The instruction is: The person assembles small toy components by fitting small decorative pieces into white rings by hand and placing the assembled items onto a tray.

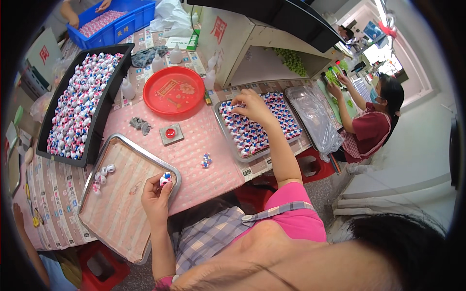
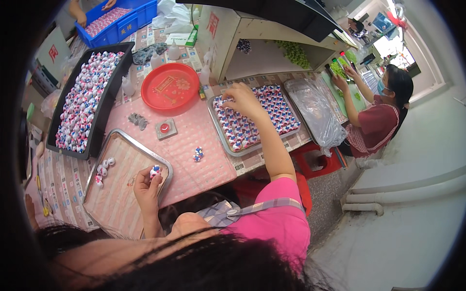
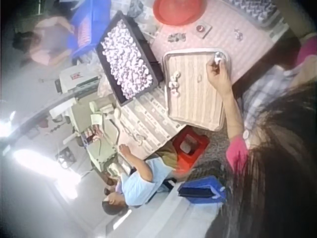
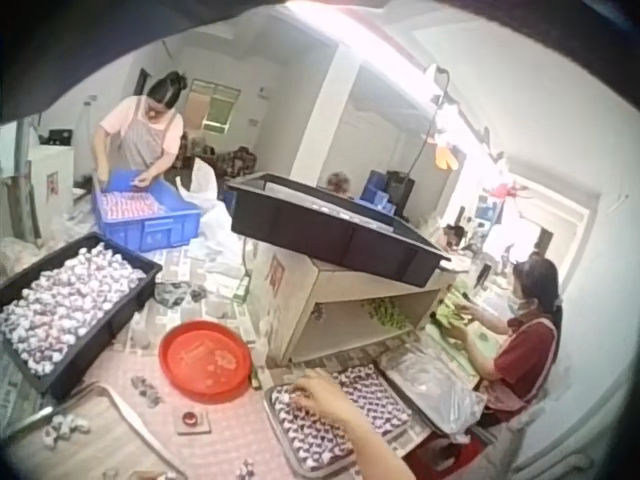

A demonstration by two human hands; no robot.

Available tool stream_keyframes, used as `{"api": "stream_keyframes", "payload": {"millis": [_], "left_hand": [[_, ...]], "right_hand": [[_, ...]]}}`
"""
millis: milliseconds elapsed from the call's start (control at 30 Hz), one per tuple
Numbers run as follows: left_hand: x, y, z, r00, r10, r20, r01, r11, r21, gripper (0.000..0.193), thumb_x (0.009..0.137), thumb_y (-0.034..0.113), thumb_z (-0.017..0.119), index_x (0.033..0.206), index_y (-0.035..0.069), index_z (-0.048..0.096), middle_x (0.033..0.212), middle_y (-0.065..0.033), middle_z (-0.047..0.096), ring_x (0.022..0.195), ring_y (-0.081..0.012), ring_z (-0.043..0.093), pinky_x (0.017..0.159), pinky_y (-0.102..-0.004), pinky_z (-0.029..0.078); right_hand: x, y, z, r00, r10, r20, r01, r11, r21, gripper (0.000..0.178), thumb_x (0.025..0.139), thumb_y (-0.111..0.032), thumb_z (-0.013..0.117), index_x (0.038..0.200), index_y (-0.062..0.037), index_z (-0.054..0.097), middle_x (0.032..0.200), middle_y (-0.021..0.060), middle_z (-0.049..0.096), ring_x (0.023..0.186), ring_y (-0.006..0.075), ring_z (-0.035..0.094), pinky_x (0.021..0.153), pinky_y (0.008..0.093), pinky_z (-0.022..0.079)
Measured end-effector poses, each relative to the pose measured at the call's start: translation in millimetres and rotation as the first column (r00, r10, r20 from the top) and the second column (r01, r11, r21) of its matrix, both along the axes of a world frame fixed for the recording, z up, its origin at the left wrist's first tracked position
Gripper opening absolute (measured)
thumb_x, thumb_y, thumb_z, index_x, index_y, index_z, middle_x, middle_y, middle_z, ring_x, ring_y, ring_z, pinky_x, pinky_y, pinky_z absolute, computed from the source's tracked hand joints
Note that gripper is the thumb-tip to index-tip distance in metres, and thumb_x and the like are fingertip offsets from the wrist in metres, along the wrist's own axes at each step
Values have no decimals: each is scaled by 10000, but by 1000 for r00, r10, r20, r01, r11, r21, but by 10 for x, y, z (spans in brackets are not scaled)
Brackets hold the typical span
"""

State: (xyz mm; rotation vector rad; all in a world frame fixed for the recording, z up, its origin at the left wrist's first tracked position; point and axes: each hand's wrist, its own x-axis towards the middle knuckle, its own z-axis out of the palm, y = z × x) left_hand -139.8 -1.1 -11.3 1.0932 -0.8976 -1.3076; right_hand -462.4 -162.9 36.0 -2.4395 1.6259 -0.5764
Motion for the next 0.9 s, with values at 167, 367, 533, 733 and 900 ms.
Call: {"api": "stream_keyframes", "payload": {"millis": [167,367,533,733,900], "left_hand": [[-10,-3,-18,1000,-3,10,4,1000,-10,233,803,26,611,1016,-27,533,898,-65,610,779,-86,572,697,-197,459],[35,17,-11,1000,27,-1,-27,1000,0,233,799,-1,602,1019,-28,532,885,-61,608,767,-85,571,699,-198,464],[2,10,2,1000,2,-31,-2,1000,-13,243,797,-8,600,1028,-30,529,910,-71,612,782,-83,574,707,-196,462],[11,33,-13,1000,-7,-23,7,1000,-10,248,795,4,610,1028,-28,532,908,-65,613,782,-82,574,708,-193,454],[-39,13,-12,1000,-12,-16,11,1000,-28,247,795,13,613,1028,-22,538,905,-55,599,797,-84,563,722,-204,448]], "right_hand": [[259,-144,-56,996,85,-26,-87,988,-125,165,641,-180,684,764,-100,608,821,62,541,873,268,490,766,368,390],[285,-123,-109,974,100,-203,-118,990,-78,151,666,-122,646,808,-130,595,933,10,571,953,228,490,827,383,351],[254,-174,-124,958,174,-227,-194,979,-66,130,680,-118,631,805,-121,595,941,21,573,993,235,486,851,389,343],[239,-148,-26,972,187,-145,-189,982,1,127,694,-99,620,817,-91,593,912,61,576,967,268,495,833,385,366],[276,53,292,981,43,189,-17,990,-141,123,775,-45,568,893,-25,596,871,84,611,830,205,566,720,292,437]]}}
